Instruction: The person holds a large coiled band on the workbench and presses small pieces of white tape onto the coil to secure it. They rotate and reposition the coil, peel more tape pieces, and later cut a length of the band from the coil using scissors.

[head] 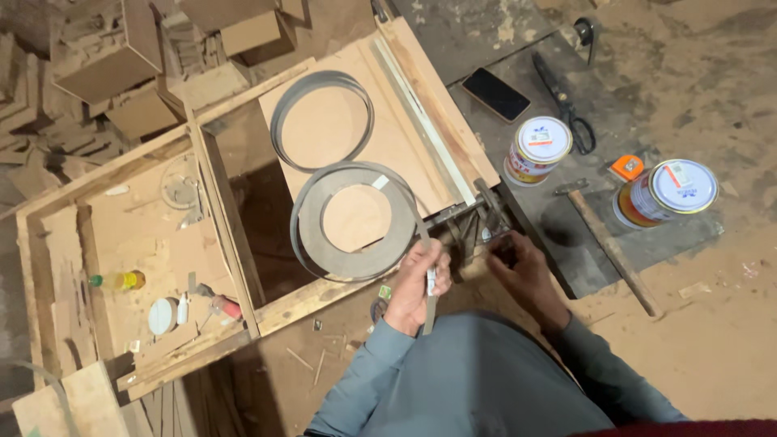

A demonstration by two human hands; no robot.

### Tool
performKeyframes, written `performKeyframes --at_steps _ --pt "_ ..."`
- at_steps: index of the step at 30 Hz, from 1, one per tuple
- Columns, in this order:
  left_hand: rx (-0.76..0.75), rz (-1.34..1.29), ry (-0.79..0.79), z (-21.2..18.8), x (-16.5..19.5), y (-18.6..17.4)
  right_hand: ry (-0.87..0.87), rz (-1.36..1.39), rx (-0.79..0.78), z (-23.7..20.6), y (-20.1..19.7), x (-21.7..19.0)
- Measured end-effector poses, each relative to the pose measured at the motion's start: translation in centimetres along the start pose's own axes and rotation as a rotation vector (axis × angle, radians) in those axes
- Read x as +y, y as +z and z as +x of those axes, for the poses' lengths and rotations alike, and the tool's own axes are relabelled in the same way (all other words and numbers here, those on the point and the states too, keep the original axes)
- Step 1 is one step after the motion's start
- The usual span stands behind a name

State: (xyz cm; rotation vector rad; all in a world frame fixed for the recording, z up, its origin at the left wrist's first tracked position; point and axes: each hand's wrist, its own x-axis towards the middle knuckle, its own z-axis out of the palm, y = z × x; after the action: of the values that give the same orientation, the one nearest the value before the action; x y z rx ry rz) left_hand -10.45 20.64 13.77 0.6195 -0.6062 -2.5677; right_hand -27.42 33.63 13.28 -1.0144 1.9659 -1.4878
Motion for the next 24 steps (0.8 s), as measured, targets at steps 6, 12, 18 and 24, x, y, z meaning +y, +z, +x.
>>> performKeyframes --at_steps 6,12,18,24 --pt "0.020 0.118 -0.036 0.2 -0.6 0.2 -0.171 -0.059 -0.084 0.2 2.4 -3.2" --pt "0.067 0.081 0.026 0.5 -0.4 -0.5 -0.386 -0.152 -0.190 0.5 2.8 -3.4" --pt "0.068 0.112 0.035 0.3 -0.5 -0.5 -0.523 -0.216 -0.240 0.2 1.9 -4.4" --pt "0.106 0.144 0.102 0.7 -1.0 -0.8 -0.656 -0.205 -0.165 -0.1 1.0 -5.1"
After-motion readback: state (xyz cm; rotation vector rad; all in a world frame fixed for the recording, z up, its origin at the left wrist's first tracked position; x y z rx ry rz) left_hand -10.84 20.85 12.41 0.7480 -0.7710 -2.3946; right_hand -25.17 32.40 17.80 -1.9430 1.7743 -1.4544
